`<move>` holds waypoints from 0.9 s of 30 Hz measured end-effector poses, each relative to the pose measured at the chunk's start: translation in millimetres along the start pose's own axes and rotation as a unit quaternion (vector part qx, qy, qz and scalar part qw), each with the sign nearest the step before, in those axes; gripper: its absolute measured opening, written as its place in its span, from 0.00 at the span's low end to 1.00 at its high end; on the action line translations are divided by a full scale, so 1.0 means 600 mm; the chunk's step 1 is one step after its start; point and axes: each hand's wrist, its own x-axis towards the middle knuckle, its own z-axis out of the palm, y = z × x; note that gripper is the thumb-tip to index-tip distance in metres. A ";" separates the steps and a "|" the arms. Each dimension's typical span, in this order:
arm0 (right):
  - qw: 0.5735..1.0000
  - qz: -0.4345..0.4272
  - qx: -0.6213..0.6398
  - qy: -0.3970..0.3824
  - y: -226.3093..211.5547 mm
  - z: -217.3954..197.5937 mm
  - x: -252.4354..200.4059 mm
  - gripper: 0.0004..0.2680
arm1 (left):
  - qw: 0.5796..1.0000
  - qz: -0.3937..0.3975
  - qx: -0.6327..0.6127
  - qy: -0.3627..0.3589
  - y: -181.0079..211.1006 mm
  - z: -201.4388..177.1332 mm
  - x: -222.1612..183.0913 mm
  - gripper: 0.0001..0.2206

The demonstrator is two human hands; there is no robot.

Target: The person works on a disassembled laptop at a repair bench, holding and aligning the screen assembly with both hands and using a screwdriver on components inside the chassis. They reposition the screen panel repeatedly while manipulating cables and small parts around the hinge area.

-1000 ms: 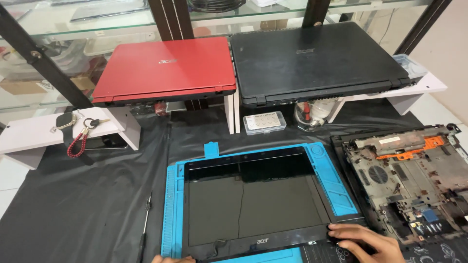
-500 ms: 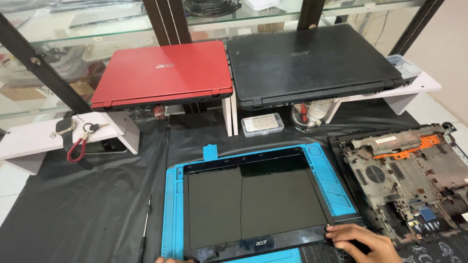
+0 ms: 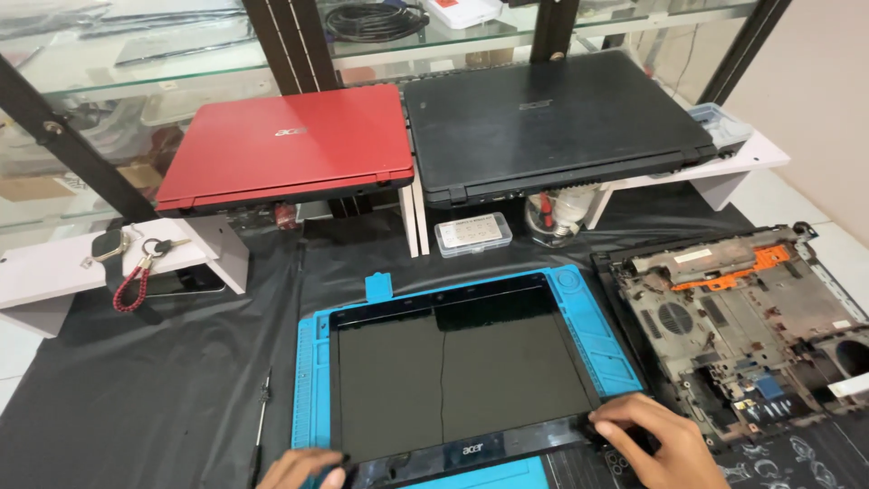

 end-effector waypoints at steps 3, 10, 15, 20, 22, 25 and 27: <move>1.000 -0.022 0.013 -0.015 -0.021 -0.007 0.010 0.09 | 0.996 -0.083 0.024 -0.006 0.141 -0.044 0.094 0.16; 0.993 0.084 0.001 -0.087 -0.065 -0.025 0.017 0.15 | 0.983 -0.150 0.110 0.001 0.186 -0.041 0.130 0.24; 0.998 -0.051 -0.009 -0.027 -0.065 -0.051 0.026 0.14 | 0.961 -0.236 0.125 -0.077 0.265 -0.076 0.179 0.28; 0.989 0.107 -0.094 0.046 -0.104 -0.119 0.061 0.14 | 0.976 -0.176 0.102 -0.083 0.259 -0.071 0.208 0.30; 0.988 0.057 -0.053 0.136 -0.088 -0.148 0.084 0.14 | 0.962 -0.230 0.099 -0.110 0.286 -0.080 0.227 0.35; 0.978 -0.025 -0.176 0.111 -0.035 -0.167 0.106 0.16 | 0.942 -0.272 0.166 -0.104 0.325 -0.083 0.255 0.42; 0.979 0.027 -0.183 0.081 -0.047 -0.156 0.104 0.16 | 0.931 -0.288 0.182 -0.130 0.311 -0.070 0.270 0.45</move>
